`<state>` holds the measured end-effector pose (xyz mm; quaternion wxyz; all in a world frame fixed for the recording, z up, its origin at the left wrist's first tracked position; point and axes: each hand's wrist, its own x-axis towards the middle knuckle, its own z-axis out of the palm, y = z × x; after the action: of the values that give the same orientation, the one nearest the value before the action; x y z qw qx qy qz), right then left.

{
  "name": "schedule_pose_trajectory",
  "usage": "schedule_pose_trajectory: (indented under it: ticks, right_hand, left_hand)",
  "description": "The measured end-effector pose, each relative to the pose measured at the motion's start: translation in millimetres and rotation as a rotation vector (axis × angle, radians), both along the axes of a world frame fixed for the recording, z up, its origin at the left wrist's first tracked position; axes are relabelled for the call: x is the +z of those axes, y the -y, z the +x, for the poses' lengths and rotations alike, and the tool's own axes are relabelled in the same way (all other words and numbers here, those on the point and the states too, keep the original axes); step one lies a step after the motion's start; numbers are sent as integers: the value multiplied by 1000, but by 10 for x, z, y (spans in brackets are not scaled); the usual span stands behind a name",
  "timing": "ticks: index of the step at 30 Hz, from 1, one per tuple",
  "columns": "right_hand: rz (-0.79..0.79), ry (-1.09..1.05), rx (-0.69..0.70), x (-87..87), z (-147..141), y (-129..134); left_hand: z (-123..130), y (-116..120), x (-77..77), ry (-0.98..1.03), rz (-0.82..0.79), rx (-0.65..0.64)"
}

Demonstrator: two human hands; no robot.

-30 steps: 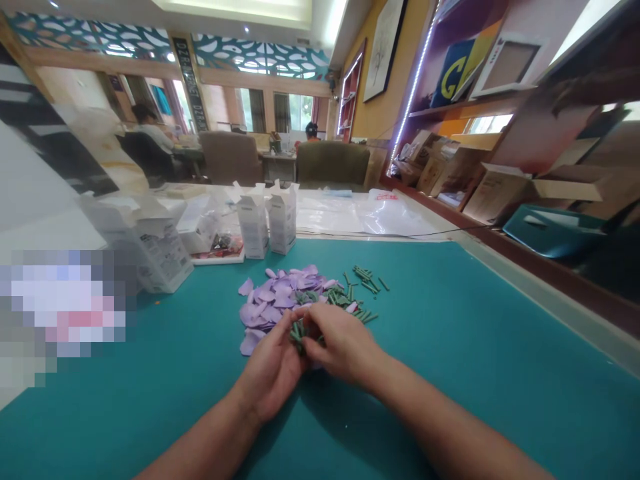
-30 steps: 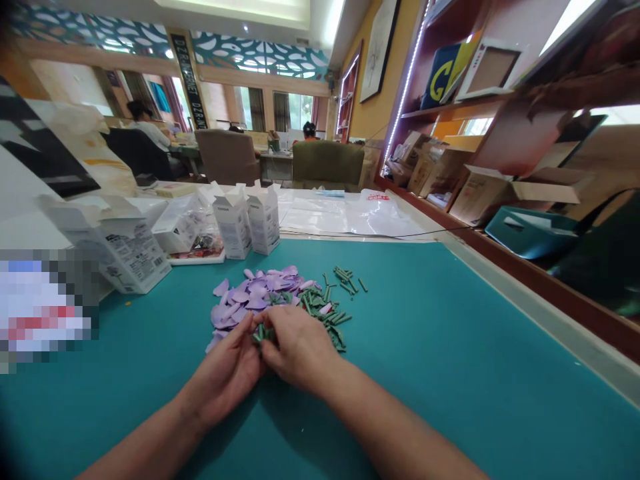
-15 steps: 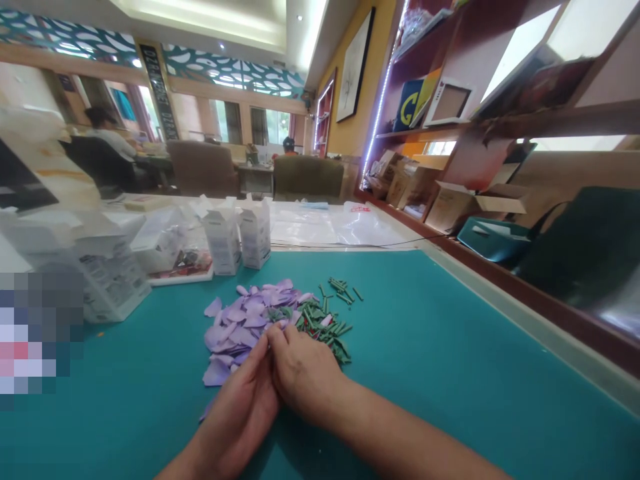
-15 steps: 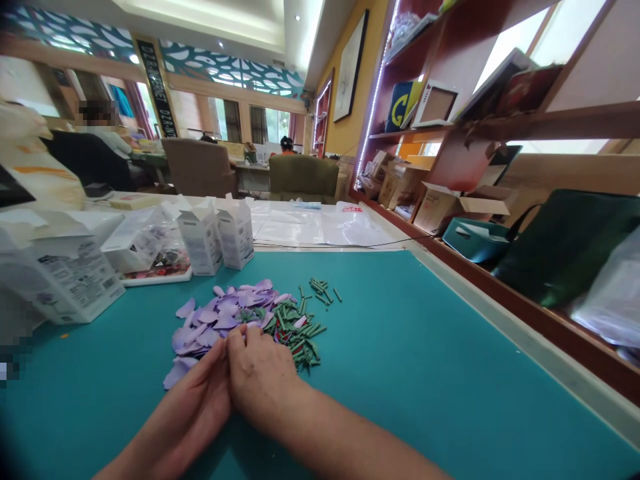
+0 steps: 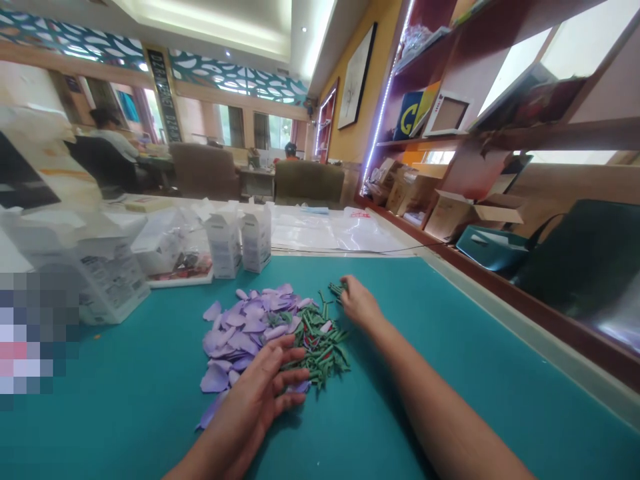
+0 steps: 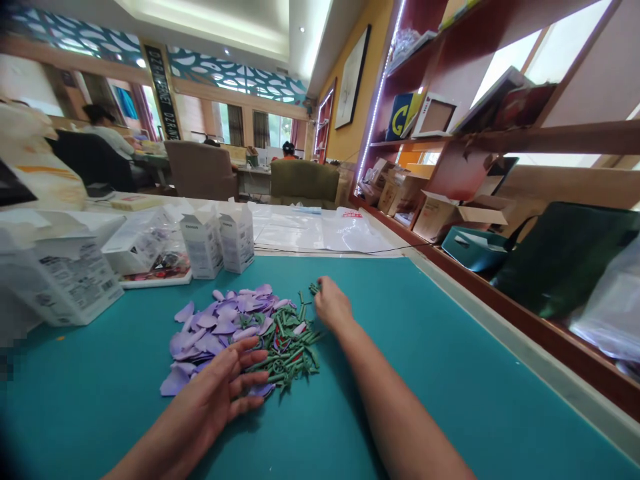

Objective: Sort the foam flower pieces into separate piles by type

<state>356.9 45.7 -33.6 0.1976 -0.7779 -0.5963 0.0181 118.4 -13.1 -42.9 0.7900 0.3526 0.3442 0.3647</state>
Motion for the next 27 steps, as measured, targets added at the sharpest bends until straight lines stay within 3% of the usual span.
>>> schedule_pose_trajectory:
  ticks: [5, 10, 17, 27]
  right_hand:
    - [-60, 57, -75, -236, 453, -130]
    - [-75, 92, -85, -385, 512, -205]
    - [-9, 124, -61, -408, 532, -293]
    - [22, 105, 314, -616, 581, -592]
  left_hand:
    - [17, -53, -72, -83, 11, 4]
    - [29, -26, -53, -92, 17, -38]
    - [46, -12, -59, -130, 24, -73]
    - [34, -46, -144, -137, 41, -103]
